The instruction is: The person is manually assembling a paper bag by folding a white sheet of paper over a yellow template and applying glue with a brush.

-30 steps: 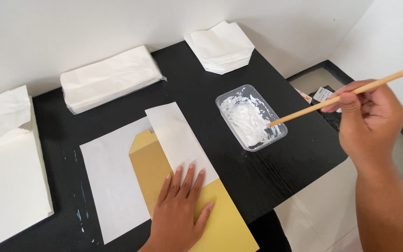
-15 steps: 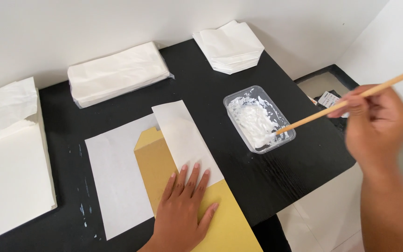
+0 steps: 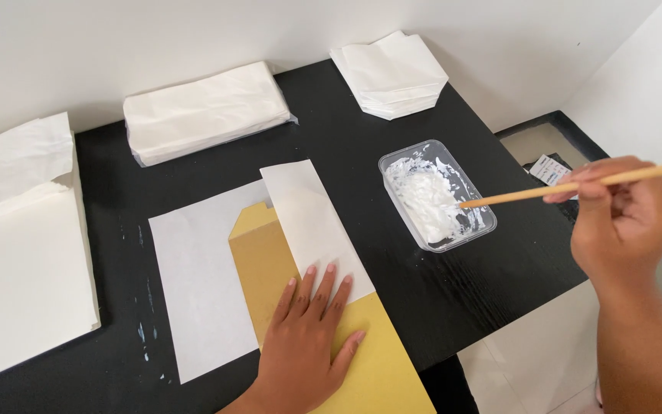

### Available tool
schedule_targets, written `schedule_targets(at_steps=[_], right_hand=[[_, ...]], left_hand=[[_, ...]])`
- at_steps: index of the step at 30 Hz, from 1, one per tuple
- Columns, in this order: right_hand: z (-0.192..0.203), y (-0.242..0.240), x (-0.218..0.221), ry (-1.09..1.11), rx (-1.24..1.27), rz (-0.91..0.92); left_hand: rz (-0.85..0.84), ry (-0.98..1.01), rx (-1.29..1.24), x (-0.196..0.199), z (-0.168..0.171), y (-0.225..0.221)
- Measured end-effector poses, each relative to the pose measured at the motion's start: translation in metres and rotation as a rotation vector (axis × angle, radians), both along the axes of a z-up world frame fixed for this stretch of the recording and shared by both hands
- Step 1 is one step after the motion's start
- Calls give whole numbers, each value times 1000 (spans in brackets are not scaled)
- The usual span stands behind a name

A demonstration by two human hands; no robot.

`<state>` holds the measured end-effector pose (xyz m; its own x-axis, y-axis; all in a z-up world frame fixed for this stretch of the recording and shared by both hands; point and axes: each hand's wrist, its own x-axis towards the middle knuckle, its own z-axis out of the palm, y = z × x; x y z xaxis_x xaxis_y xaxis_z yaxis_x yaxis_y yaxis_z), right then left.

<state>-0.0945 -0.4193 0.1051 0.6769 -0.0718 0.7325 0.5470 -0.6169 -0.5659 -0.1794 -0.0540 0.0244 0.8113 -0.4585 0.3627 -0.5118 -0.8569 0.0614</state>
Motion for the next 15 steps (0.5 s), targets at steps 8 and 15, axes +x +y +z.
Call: schedule_targets(at_steps=[8, 15], right_hand=[[-8, -33, 3, -24, 10, 76], [7, 4, 25, -52, 151, 42]], left_hand=[[-2, 14, -20, -1, 1, 1], [-5, -15, -15, -1, 0, 1]])
